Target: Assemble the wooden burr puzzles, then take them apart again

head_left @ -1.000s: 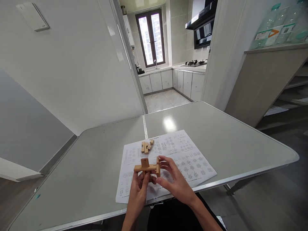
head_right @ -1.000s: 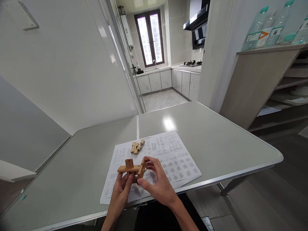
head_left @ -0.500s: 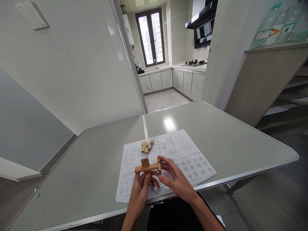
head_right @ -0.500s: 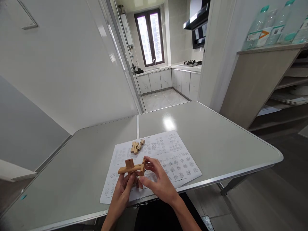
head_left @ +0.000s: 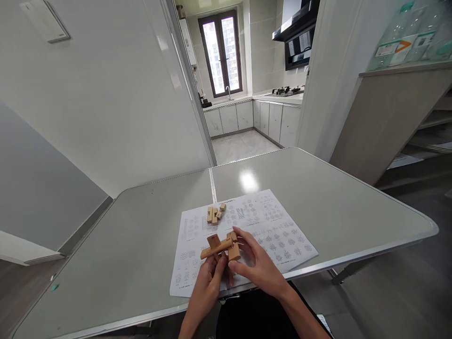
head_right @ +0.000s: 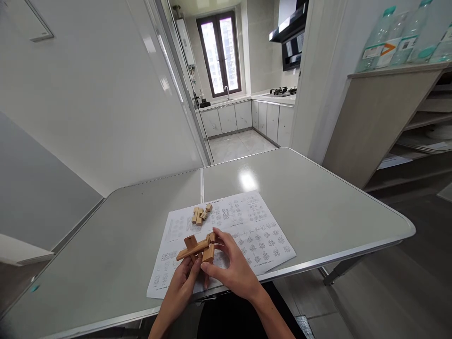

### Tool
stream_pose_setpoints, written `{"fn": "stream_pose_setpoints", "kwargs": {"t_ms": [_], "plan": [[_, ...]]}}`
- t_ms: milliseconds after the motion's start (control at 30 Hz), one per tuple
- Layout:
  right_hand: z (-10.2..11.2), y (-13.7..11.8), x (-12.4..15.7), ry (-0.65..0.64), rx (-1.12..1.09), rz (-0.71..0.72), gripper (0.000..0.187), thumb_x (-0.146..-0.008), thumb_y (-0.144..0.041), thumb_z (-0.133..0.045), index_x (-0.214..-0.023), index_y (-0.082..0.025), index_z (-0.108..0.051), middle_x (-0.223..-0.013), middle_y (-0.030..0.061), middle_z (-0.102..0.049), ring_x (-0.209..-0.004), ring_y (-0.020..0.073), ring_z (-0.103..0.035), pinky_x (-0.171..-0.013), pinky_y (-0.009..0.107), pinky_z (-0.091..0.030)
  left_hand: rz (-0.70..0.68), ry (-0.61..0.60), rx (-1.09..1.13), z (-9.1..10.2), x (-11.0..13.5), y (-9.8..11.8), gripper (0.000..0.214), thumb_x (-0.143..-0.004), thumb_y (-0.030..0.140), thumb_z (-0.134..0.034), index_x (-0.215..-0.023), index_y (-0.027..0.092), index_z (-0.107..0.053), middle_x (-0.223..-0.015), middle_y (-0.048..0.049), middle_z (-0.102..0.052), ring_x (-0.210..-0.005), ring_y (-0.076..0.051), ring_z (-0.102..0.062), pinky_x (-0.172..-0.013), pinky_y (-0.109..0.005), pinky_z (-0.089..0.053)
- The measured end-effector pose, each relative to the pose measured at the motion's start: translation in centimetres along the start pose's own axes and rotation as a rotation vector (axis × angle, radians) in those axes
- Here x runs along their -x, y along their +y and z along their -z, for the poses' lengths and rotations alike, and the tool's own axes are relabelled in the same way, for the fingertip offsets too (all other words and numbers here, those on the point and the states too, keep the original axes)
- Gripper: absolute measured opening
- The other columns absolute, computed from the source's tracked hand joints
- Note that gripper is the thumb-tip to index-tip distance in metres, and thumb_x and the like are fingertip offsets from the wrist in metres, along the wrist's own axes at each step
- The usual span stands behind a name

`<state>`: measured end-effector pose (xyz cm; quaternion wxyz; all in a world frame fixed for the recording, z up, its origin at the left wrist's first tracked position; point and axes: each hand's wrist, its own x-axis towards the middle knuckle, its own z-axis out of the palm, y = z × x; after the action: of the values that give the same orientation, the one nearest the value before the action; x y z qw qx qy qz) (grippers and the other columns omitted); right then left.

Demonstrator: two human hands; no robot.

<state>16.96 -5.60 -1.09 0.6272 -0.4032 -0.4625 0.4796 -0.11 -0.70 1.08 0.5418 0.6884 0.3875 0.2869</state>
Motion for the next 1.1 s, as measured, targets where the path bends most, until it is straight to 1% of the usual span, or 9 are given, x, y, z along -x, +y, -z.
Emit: {"fn": "stream_pose_setpoints", "kwargs": {"t_ms": [100,233,367,533,600,733,833,967,1100], "plan": [[0.0,0.0,0.0,0.029,-0.003,-0.001,0.075,-0.086,-0.034,-0.081,-0.152,-0.031,-0.046,-0.151,0.0067,-0.054,-0.143,0.0277,-0.05,-0.123,0.049,-0.038,0.02,-0.01,0.03,-0.1,0.1,0.2,0.043,-0.101,0.057,-0.053,-0.106,0.017,-0.068,-0.07,-0.0002,-0.065,-0.066,-0.021,-0.061,-0.071,-0.032,-0.053],[0.2,0.4,0.1,0.005,-0.018,-0.055,0.075,-0.082,-0.036,-0.085,-0.149,-0.03,-0.05,-0.151,0.0083,-0.056,-0.144,0.03,-0.05,-0.123,0.05,-0.039,0.031,-0.005,0.042,-0.2,0.2,0.2,0.042,-0.1,0.058,-0.055,-0.103,0.018,-0.068,-0.073,-0.0004,-0.065,-0.067,-0.02,-0.061,-0.07,-0.032,-0.053],[0.3,0.7,0.1,0.0,-0.077,-0.068,0.076,-0.081,-0.034,-0.087,-0.147,-0.031,-0.05,-0.155,0.0084,-0.053,-0.145,0.0292,-0.049,-0.124,0.049,-0.037,0.032,0.0,0.033,-0.2,0.2,0.2,0.041,-0.099,0.059,-0.055,-0.099,0.019,-0.067,-0.074,-0.0008,-0.065,-0.067,-0.021,-0.062,-0.069,-0.032,-0.052],[0.2,0.5,0.1,-0.008,-0.14,-0.073,0.072,-0.084,-0.031,-0.083,-0.147,-0.03,-0.049,-0.145,0.0088,-0.062,-0.137,0.0272,-0.058,-0.122,0.048,-0.039,0.015,-0.021,0.045,-0.1,0.1,-0.2,0.035,-0.102,0.054,-0.054,-0.092,0.02,-0.061,-0.071,0.0012,-0.061,-0.064,-0.018,-0.057,-0.072,-0.031,-0.05],[0.2,0.4,0.2,-0.017,-0.128,-0.072,0.071,-0.084,-0.028,-0.082,-0.147,-0.029,-0.048,-0.144,0.0087,-0.063,-0.134,0.0267,-0.06,-0.12,0.048,-0.042,0.015,-0.018,0.047,-0.1,0.1,-0.5,0.037,-0.102,0.054,-0.053,-0.088,0.02,-0.058,-0.072,0.0017,-0.059,-0.062,-0.015,-0.053,-0.068,-0.029,-0.048],[0.0,0.2,0.2,0.005,-0.064,-0.063,0.072,-0.081,-0.023,-0.081,-0.145,-0.029,-0.049,-0.154,0.0085,-0.053,-0.137,0.0269,-0.058,-0.121,0.047,-0.041,0.06,0.065,0.094,-0.2,0.2,-1.0,0.045,-0.095,0.064,-0.059,-0.088,0.019,-0.056,-0.076,0.0027,-0.05,-0.065,-0.013,-0.047,-0.061,-0.024,-0.043],[-0.1,0.0,0.3,0.0,-0.041,-0.096,0.076,-0.081,-0.023,-0.08,-0.148,-0.028,-0.046,-0.153,0.0087,-0.055,-0.137,0.0269,-0.058,-0.122,0.048,-0.041,0.078,0.122,0.127,-0.4,0.3,-1.3,0.047,-0.094,0.067,-0.06,-0.095,0.02,-0.055,-0.076,0.0047,-0.044,-0.066,-0.013,-0.044,-0.06,-0.023,-0.041],[-0.2,0.0,0.4,-0.005,-0.026,-0.12,0.079,-0.08,-0.022,-0.081,-0.149,-0.029,-0.046,-0.151,0.0087,-0.055,-0.137,0.0277,-0.057,-0.122,0.05,-0.041,0.081,0.152,0.144,-0.5,0.5,-1.4,0.049,-0.096,0.069,-0.054,-0.109,0.022,-0.052,-0.071,0.0085,-0.033,-0.057,-0.01,-0.033,-0.052,-0.02,-0.033],[-0.1,0.1,0.4,-0.026,0.011,-0.111,0.076,-0.081,-0.02,-0.079,-0.149,-0.028,-0.045,-0.151,0.0093,-0.055,-0.138,0.0276,-0.056,-0.122,0.05,-0.04,0.107,0.185,0.193,-0.6,0.6,-1.1,0.048,-0.096,0.07,-0.051,-0.098,0.021,-0.051,-0.069,0.0083,-0.033,-0.055,-0.009,-0.028,-0.05,-0.019,-0.028]]}}
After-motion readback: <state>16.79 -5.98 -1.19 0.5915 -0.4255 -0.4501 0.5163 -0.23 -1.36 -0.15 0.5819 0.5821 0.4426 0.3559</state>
